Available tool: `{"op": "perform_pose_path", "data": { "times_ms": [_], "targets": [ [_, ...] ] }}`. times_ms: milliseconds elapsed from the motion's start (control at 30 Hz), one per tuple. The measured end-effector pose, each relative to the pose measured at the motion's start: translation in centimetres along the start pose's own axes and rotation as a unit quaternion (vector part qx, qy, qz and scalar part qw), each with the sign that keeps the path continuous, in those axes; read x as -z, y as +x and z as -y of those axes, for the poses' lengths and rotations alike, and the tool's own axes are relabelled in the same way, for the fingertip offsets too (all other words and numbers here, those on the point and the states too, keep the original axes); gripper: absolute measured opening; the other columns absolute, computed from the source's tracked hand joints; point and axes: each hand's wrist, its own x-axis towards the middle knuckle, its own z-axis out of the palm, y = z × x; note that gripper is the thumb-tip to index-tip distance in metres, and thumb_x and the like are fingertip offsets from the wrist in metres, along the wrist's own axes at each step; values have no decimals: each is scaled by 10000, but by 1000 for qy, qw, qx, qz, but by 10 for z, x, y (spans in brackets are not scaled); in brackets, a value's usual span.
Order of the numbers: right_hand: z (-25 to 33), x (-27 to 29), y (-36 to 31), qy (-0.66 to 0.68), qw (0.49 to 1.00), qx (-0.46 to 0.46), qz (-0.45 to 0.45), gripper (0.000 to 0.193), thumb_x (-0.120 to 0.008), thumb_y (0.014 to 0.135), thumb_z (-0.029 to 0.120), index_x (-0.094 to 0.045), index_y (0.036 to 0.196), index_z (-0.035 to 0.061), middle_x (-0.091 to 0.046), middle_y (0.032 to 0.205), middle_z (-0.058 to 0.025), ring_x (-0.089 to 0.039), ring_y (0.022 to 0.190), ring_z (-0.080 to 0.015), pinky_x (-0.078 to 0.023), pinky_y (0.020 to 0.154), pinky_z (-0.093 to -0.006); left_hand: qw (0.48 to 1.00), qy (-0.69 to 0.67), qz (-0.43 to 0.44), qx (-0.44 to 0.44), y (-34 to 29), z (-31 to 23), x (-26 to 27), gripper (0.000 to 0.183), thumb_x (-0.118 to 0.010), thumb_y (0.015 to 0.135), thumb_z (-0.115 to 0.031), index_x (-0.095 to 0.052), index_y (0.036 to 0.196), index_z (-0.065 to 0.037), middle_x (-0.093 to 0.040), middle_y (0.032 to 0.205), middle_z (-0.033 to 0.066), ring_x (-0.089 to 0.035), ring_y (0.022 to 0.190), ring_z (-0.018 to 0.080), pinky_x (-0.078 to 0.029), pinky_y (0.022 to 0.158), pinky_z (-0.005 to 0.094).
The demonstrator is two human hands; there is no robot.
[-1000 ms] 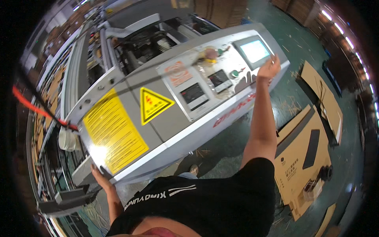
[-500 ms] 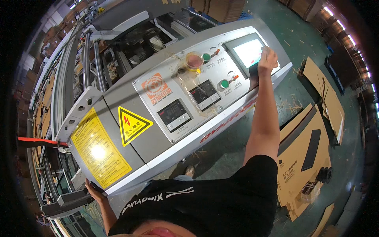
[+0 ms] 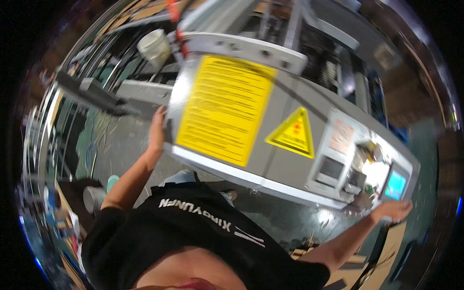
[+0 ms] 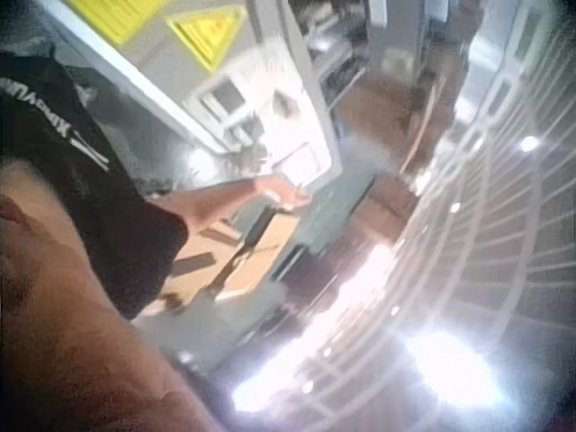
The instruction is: The person operates a cardboard processing machine in a factory setting. They load large sheets of cardboard into the machine, interact with the control panel, and manually adjust the cardboard as it moves through the rollers.
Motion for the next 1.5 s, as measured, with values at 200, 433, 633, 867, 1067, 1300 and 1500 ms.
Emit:
{"op": "perform_pose_path", "data": {
  "times_ms": [200,433,633,867,1067,1300,1500],
  "targets": [
    [285,117,-102,378,921,99,-4,458,-430,980,271,-373,1256,-90,-509,1275,-223,-501,1175,-305,-370,1020,-381,990,-135,34,-12,-8,22,5,718,-374,942,-555,-307,1410,-14,-386,1394,168,-361,1299,259,-239,1091,362],
    [539,246,-339,561,772,259,150,412,-427,957,321,-514,1177,-16,-538,1205,-162,-494,1137,-319,-367,1002,-435,923,-189,335,23,-1,53,144,527,-489,960,-277,-347,1388,-6,-399,1394,134,-365,1298,214,-283,1072,344],
    [685,261,-526,475,747,260,386,256,-640,791,128,-610,1038,70,-622,1094,-57,-522,1094,-267,-296,979,-415,969,-12,193,154,38,156,432,439,-540,935,-237,-482,1280,29,-557,1250,136,-516,1168,218,-400,984,332],
    [799,249,-640,441,718,291,453,266,-645,758,113,-609,1021,89,-623,1054,-51,-530,1070,-257,-315,947,-423,963,-42,93,248,86,227,573,394,-555,922,-243,-530,1243,-17,-604,1158,101,-613,983,202,-469,823,316],
    [916,217,-735,460,673,300,495,249,-621,786,136,-605,1029,85,-618,1056,-63,-523,1090,-264,-309,950,-437,967,69,229,87,262,206,585,391,-568,902,-205,-535,1223,14,-613,1148,153,-617,1008,244,-472,875,334],
    [1050,177,-850,413,719,208,518,323,-588,817,194,-568,1130,115,-541,1223,-47,-403,1226,-276,-236,1003,-494,935,277,197,103,468,240,681,340,-581,888,-162,-566,1188,-2,-642,1062,147,-611,974,209,-464,866,313],
    [1079,134,-873,345,756,153,535,430,-566,795,178,-523,1213,89,-475,1335,-78,-324,1305,-301,-175,1044,-512,947,221,204,118,540,317,745,298,-617,847,-157,-613,1099,3,-668,1019,154,-652,953,235,-499,836,337]
  ]
}}
